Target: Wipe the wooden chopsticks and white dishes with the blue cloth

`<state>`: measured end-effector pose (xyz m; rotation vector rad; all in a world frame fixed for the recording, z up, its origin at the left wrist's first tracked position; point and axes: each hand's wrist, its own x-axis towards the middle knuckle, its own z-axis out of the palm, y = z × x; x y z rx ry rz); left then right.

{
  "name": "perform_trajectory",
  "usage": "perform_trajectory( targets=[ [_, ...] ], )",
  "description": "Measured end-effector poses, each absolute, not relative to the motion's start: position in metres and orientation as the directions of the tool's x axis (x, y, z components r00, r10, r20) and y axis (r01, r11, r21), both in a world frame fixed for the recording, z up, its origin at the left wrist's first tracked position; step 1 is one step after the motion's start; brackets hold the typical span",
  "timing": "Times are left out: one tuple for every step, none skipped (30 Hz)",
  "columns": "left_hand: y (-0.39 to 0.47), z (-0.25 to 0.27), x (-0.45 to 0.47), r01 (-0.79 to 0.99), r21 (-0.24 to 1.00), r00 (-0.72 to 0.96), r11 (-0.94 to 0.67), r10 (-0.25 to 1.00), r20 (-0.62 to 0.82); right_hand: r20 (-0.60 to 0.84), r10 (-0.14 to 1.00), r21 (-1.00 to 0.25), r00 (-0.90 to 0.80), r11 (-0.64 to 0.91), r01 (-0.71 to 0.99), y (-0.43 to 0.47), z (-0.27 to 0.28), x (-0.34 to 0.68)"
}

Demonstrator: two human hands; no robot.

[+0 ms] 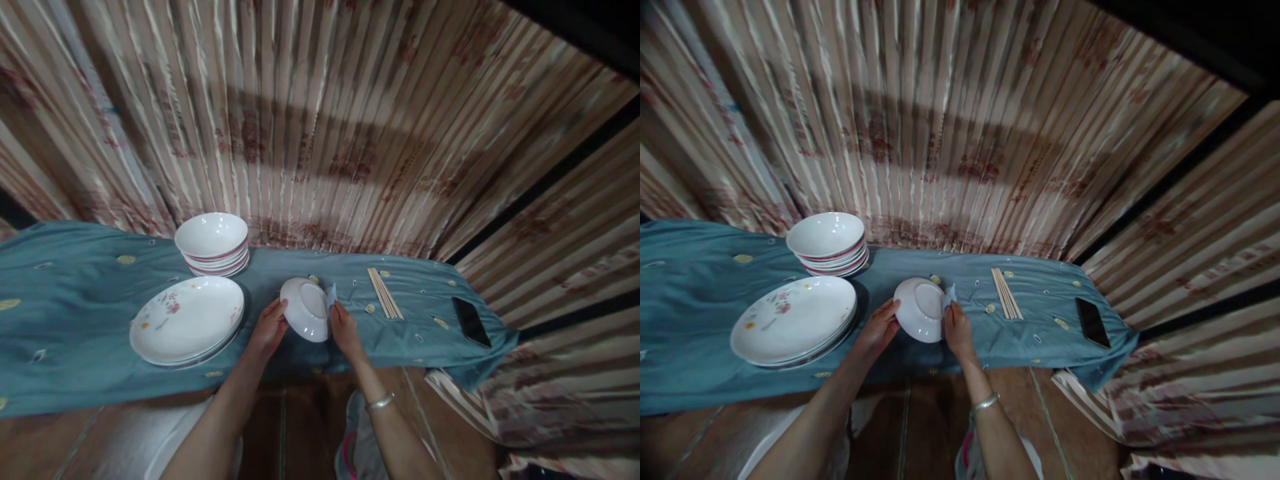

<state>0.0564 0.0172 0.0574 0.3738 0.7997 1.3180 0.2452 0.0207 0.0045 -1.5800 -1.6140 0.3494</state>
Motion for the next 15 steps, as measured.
perform_trajectory(
  targets=[
    [0.018,0.057,0.057,-0.71,0.664,0.039,0.234,0.955,-0.295,0.355,0.926,-0.693,0.13,0.168,0.701,0.015,0.007,0.246],
    [0.018,0.057,0.058,-0.71,0.667,0.035,0.225,0.958,-0.286,0.354,0.928,-0.682,0.116,0.171,0.711,0.008,0.009,0.246],
    [0.018,0.057,0.059,-0.711,0.669,0.031,0.218,0.959,-0.28,0.356,0.929,-0.67,0.096,0.182,0.72,0.001,0.012,0.246],
    [0.019,0.057,0.06,-0.711,0.671,0.027,0.213,0.961,-0.277,0.364,0.929,-0.654,0.071,0.201,0.729,-0.005,0.014,0.246],
    [0.019,0.057,0.062,-0.71,0.673,0.021,0.207,0.962,-0.273,0.375,0.926,-0.636,0.043,0.223,0.739,-0.012,0.016,0.246],
    [0.019,0.057,0.063,-0.708,0.677,0.016,0.199,0.964,-0.265,0.388,0.922,-0.614,0.013,0.247,0.75,-0.018,0.018,0.246],
    [0.018,0.056,0.065,-0.706,0.683,0.009,0.187,0.967,-0.255,0.401,0.916,-0.589,-0.016,0.271,0.761,-0.024,0.019,0.245],
    [0.018,0.056,0.067,-0.703,0.689,0.0,0.174,0.97,-0.244,0.409,0.912,-0.563,-0.042,0.289,0.774,-0.03,0.019,0.244],
    [0.017,0.056,0.07,-0.701,0.695,-0.01,0.161,0.972,-0.234,0.413,0.909,-0.538,-0.063,0.299,0.788,-0.035,0.02,0.243],
    [0.016,0.056,0.072,-0.7,0.699,-0.018,0.149,0.974,-0.226,0.411,0.908,-0.513,-0.08,0.303,0.803,-0.039,0.02,0.242],
    [0.015,0.056,0.075,-0.699,0.701,-0.027,0.14,0.975,-0.222,0.408,0.908,-0.488,-0.092,0.302,0.819,-0.043,0.021,0.24],
    [0.014,0.056,0.078,-0.699,0.703,-0.037,0.135,0.974,-0.223,0.402,0.91,-0.464,-0.099,0.296,0.835,-0.046,0.022,0.239],
    [0.013,0.056,0.081,-0.7,0.702,-0.046,0.132,0.972,-0.229,0.394,0.913,-0.439,-0.105,0.287,0.852,-0.048,0.024,0.237],
    [0.012,0.056,0.084,-0.702,0.7,-0.053,0.132,0.97,-0.236,0.381,0.918,-0.41,-0.109,0.273,0.87,-0.049,0.027,0.236],
    [0.01,0.056,0.087,-0.705,0.697,-0.06,0.132,0.968,-0.244,0.362,0.925,-0.377,-0.113,0.256,0.89,-0.049,0.03,0.235]
  ],
)
